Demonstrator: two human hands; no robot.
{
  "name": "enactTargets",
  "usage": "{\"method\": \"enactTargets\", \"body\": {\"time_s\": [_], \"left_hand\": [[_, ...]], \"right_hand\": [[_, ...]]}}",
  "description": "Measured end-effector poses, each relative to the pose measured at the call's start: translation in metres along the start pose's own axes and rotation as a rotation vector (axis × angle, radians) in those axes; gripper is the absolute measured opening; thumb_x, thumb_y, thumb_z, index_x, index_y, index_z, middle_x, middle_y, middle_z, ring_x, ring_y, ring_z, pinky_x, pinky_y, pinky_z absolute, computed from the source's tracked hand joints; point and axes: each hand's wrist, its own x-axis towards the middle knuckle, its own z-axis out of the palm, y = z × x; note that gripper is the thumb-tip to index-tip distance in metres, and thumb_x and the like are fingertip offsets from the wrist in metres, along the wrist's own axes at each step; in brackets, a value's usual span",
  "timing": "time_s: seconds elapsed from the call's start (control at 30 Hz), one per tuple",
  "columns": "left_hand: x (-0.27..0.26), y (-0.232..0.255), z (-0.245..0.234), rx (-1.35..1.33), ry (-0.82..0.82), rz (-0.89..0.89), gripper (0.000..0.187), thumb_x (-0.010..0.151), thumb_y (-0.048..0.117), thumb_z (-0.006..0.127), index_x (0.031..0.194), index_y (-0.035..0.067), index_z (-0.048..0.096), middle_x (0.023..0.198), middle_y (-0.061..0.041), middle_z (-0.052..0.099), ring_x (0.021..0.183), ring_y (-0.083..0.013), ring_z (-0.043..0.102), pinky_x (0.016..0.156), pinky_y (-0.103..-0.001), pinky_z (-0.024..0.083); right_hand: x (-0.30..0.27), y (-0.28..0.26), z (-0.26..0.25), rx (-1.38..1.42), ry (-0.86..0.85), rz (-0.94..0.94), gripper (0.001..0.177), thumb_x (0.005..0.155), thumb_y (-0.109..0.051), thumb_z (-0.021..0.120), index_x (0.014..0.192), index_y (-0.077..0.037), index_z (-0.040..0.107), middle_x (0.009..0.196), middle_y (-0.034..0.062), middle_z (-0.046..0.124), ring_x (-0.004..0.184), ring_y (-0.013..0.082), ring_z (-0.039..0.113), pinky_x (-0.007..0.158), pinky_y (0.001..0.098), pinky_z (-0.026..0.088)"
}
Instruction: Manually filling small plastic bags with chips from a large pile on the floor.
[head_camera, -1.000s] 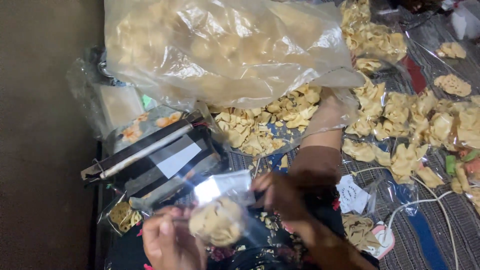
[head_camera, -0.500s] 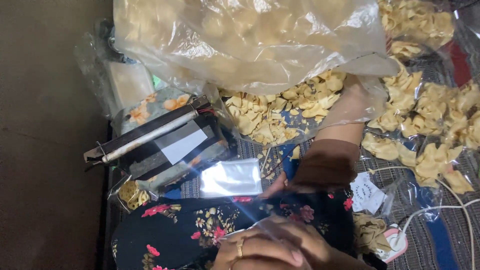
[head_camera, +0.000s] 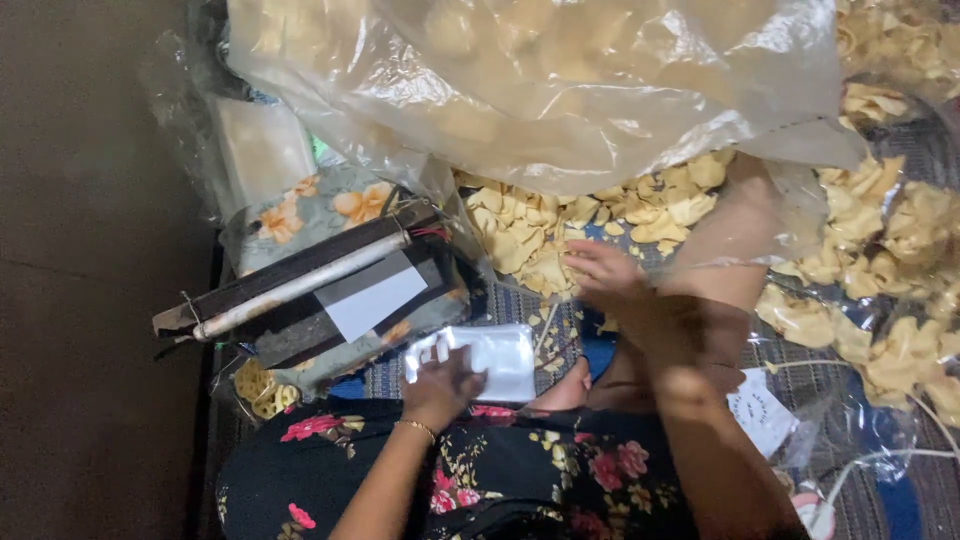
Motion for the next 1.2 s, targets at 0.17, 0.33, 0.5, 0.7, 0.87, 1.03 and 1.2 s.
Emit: {"method": "enactTargets", "body": {"time_s": [0.17,0.33,0.5,0.7,0.87,1.03,1.2], "left_hand": [[0.01,-0.043,0.022,0.373,-0.345,-0.65,0.076,0.098,0.055,0.043,0.164,0.043,0.006,0.171,-0.005,0.012,0.156,-0.0406,0.01,0.11,-0.076,0.022],[0.012,-0.053,0.026,0.32,-0.187,-0.639,0.07,0.096,0.05,0.049,0.16,0.04,0.023,0.162,-0.007,0.027,0.144,-0.0388,0.023,0.11,-0.072,0.022],[0.023,-0.068,0.04,0.393,-0.261,-0.694,0.081,0.096,0.055,0.049,0.164,0.035,0.01,0.165,-0.006,0.021,0.144,-0.0372,0.024,0.107,-0.075,0.025],[0.015,-0.067,0.043,0.251,0.02,-0.632,0.057,0.094,0.042,0.054,0.148,0.026,0.043,0.154,0.002,0.045,0.143,-0.0318,0.037,0.109,-0.071,0.029],[-0.001,-0.037,0.04,0.361,0.372,-0.099,0.047,0.077,0.012,0.065,0.124,0.015,0.071,0.143,0.0,0.062,0.087,-0.0258,0.065,0.073,-0.038,0.054],[-0.003,-0.011,0.029,0.237,0.276,-0.139,0.063,0.072,0.003,0.072,0.129,0.03,0.067,0.152,-0.004,0.047,0.084,-0.0253,0.067,0.069,-0.036,0.06],[-0.019,-0.016,0.031,-0.069,0.237,-0.22,0.107,0.067,-0.004,0.077,0.159,0.024,0.027,0.159,-0.02,0.032,0.105,-0.0329,0.069,0.088,-0.041,0.061]], "right_hand": [[0.116,0.104,0.032,-1.642,-0.286,0.328,0.072,0.088,-0.018,0.074,0.152,-0.032,0.044,0.167,0.0169,0.023,0.149,0.053,0.025,0.106,0.0874,0.014],[0.15,0.165,0.026,-1.864,-0.37,0.378,0.059,0.093,-0.013,0.057,0.149,-0.031,0.05,0.17,0.0051,0.018,0.156,0.0371,0.014,0.108,0.0819,0.016],[0.148,0.115,0.034,-1.928,-0.436,0.6,0.04,0.099,-0.038,0.055,0.138,-0.031,0.06,0.169,-0.0024,0.023,0.156,0.0335,0.008,0.114,0.0823,0.009],[0.125,0.082,-0.01,-1.877,-0.376,0.57,0.049,0.097,-0.046,0.053,0.145,-0.037,0.052,0.168,-0.0061,0.027,0.139,0.0222,0.044,0.12,0.0671,0.016],[0.131,0.021,0.027,-1.297,0.371,0.837,0.074,0.091,-0.029,0.073,0.149,0.005,0.04,0.124,0.0227,0.057,0.101,0.0327,0.065,0.082,0.0371,0.062],[0.137,0.087,-0.009,-1.7,0.148,0.792,0.071,0.088,-0.05,0.073,0.136,-0.003,0.052,0.132,0.0202,0.055,0.117,0.0346,0.056,0.091,0.0442,0.053],[0.146,0.122,-0.013,-1.768,0.181,0.663,0.094,0.077,-0.054,0.078,0.151,-0.01,0.042,0.15,0.0201,0.047,0.127,0.043,0.05,0.092,0.0633,0.043]]}}
